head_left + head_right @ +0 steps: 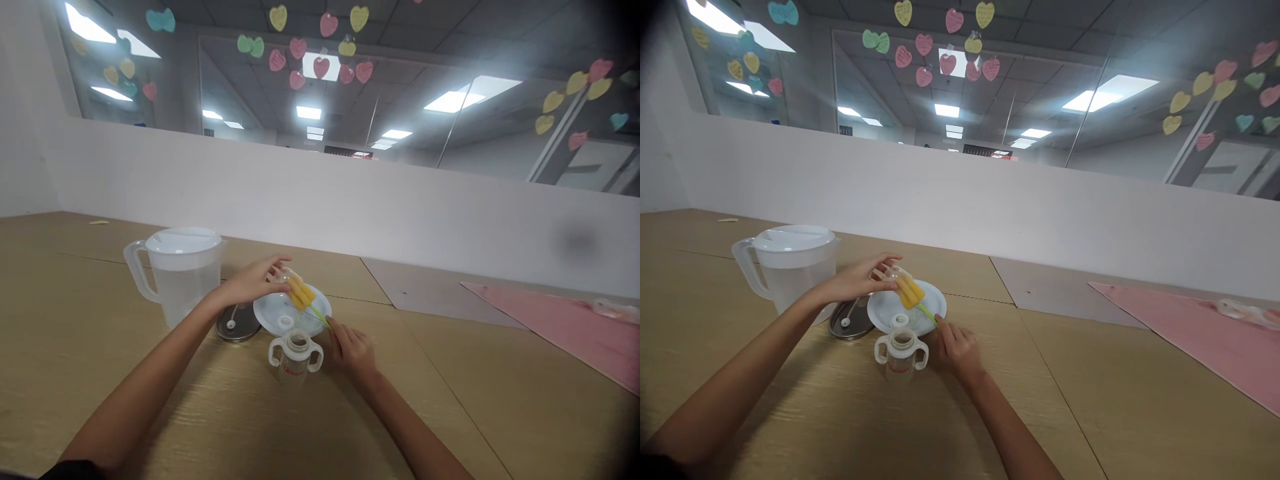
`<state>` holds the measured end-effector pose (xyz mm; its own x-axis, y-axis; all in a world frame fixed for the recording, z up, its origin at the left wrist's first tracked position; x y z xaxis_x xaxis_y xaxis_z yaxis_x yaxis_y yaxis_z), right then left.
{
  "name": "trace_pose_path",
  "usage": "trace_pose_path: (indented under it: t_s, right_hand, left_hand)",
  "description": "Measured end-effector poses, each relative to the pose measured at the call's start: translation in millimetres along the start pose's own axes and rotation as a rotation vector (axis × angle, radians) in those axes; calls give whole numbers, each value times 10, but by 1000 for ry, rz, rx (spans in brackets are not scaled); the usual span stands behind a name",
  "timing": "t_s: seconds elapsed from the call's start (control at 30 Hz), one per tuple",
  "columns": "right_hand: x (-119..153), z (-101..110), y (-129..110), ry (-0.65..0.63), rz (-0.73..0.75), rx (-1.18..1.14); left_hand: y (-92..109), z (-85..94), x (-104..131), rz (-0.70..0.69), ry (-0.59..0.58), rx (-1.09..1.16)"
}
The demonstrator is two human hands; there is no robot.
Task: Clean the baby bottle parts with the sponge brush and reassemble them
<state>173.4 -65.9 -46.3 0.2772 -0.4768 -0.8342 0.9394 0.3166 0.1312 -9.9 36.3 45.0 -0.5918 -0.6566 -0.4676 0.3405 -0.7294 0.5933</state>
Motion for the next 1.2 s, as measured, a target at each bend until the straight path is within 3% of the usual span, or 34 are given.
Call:
trace_pose_path:
  t_s: [0.13, 0.2, 0.3, 0.43, 0.6, 0.87, 1.0, 1.1, 1.2]
  right_hand:
    - [-12, 1, 95, 17, -104, 0]
    - [-16, 12, 135, 26, -153, 0]
    - [-21, 24, 117, 35, -140, -21]
    - [-21, 20, 51, 36, -70, -11]
    - [-20, 27, 67, 46, -82, 2]
    - [-22, 5, 60, 31, -67, 0]
    - [-16, 28, 58, 68, -61, -9]
    - [-13, 24, 56, 64, -61, -5]
    - [-16, 11, 56, 47, -68, 2]
  left_hand:
    - [-144, 224, -12, -9, 144, -322]
    - [-261, 295, -10, 42, 157, -561]
    - [-497, 273, 4, 146, 37, -768]
    - [-810, 66, 44, 204, -212, -783]
    - [-1036, -132, 57, 214, -303, -760]
    - [-1127, -398, -6, 139, -336, -741]
    - [-1162, -387, -18, 150, -313, -772]
    - [-1046, -340, -44, 121, -286, -790]
    - [-758, -431, -97, -1, -252, -730]
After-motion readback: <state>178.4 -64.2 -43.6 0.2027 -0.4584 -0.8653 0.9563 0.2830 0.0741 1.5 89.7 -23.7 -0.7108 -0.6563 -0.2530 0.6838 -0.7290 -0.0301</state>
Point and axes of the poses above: each hand's wrist, its own x-axis away from the middle knuckle, its own z-axis out of the back of the hand, y = z × x, the point moved 8 cm from there along -x, towards the middle knuckle, and after that the axes turned 7 degrees about -z, right-handed, at the moved point
